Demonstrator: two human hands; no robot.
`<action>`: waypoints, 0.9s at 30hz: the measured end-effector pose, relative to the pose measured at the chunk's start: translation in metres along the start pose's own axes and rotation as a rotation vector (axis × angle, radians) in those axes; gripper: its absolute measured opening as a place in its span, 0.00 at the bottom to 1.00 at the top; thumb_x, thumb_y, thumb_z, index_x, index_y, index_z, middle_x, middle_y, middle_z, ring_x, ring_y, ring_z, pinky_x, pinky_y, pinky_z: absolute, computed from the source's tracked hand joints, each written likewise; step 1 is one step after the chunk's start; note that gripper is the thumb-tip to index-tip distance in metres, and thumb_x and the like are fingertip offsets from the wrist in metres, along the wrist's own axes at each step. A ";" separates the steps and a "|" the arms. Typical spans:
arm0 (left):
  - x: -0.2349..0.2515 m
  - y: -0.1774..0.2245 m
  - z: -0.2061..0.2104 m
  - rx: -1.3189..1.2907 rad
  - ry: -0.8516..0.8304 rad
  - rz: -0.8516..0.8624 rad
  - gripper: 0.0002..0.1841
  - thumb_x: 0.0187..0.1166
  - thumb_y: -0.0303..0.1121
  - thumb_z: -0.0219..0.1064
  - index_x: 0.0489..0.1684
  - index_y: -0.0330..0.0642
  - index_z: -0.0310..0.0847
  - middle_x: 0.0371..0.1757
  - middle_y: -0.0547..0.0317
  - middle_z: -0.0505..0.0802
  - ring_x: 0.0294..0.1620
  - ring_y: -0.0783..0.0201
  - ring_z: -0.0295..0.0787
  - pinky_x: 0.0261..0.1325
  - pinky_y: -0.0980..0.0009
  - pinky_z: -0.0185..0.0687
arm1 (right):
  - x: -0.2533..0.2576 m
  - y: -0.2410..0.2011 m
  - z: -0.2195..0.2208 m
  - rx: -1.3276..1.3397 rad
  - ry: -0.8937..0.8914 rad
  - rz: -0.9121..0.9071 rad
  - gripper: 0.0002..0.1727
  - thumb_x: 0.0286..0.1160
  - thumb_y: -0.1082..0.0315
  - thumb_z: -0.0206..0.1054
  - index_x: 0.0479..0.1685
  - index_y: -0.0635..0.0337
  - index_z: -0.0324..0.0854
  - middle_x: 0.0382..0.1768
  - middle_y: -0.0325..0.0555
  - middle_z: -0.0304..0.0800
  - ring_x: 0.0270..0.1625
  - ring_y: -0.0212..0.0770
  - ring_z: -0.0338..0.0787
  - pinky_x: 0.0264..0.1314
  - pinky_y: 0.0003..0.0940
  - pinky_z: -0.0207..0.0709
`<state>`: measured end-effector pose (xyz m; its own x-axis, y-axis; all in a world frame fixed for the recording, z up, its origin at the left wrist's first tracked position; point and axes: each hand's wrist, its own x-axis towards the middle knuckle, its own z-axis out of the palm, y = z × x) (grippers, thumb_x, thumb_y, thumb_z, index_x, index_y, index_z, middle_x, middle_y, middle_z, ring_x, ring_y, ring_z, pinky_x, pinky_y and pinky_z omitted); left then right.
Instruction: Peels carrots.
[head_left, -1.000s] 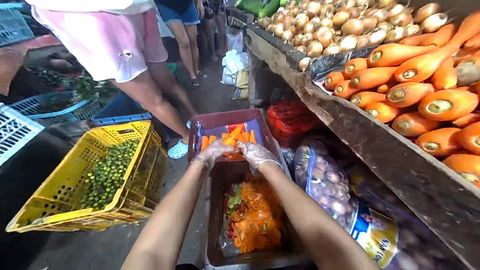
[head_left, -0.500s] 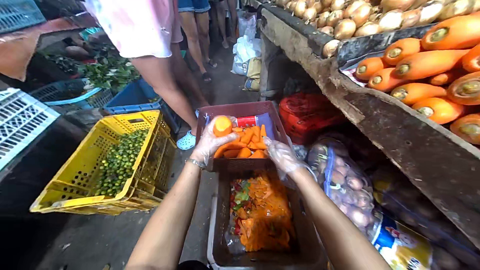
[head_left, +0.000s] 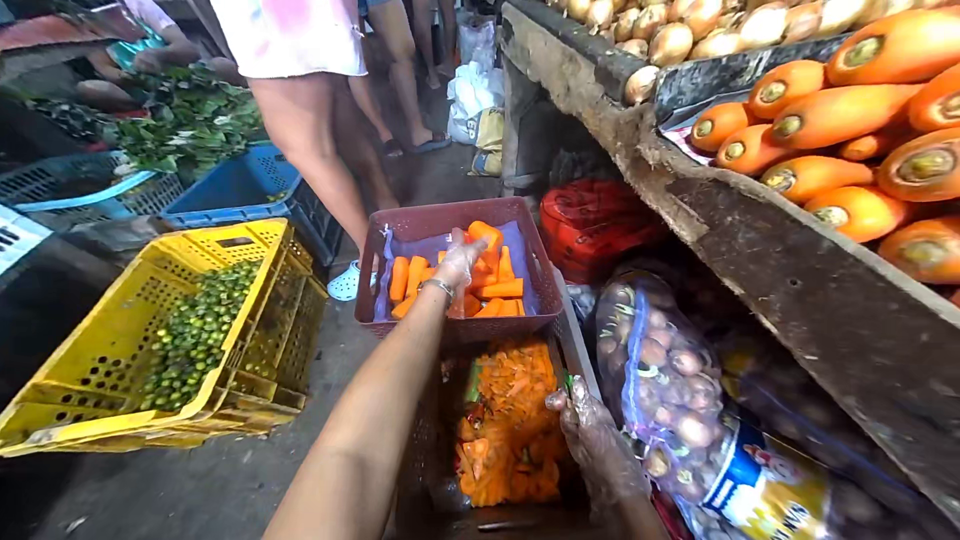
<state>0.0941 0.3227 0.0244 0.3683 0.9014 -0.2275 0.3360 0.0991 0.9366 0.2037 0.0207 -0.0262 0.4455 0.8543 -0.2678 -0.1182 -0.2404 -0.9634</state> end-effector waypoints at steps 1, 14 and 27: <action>0.003 -0.003 0.004 0.122 0.017 0.017 0.47 0.83 0.58 0.62 0.97 0.50 0.37 0.88 0.37 0.67 0.83 0.36 0.68 0.77 0.35 0.68 | -0.001 0.001 -0.003 -0.020 0.003 0.005 0.26 0.95 0.55 0.37 0.41 0.50 0.83 0.29 0.28 0.80 0.28 0.22 0.74 0.31 0.18 0.69; -0.124 -0.012 -0.011 0.123 -0.025 0.358 0.29 0.85 0.43 0.62 0.86 0.49 0.68 0.79 0.51 0.81 0.74 0.57 0.82 0.72 0.54 0.82 | -0.016 -0.022 0.010 -0.150 -0.098 0.033 0.20 0.75 0.55 0.74 0.55 0.60 0.83 0.39 0.41 0.88 0.41 0.30 0.85 0.48 0.31 0.82; -0.160 -0.144 0.016 0.164 -0.804 0.823 0.23 0.80 0.19 0.55 0.64 -0.01 0.59 0.60 0.21 0.83 0.63 0.64 0.86 0.65 0.80 0.80 | -0.224 -0.009 -0.119 -0.745 0.402 -0.341 0.20 0.79 0.66 0.70 0.69 0.57 0.86 0.52 0.51 0.96 0.50 0.46 0.95 0.57 0.48 0.87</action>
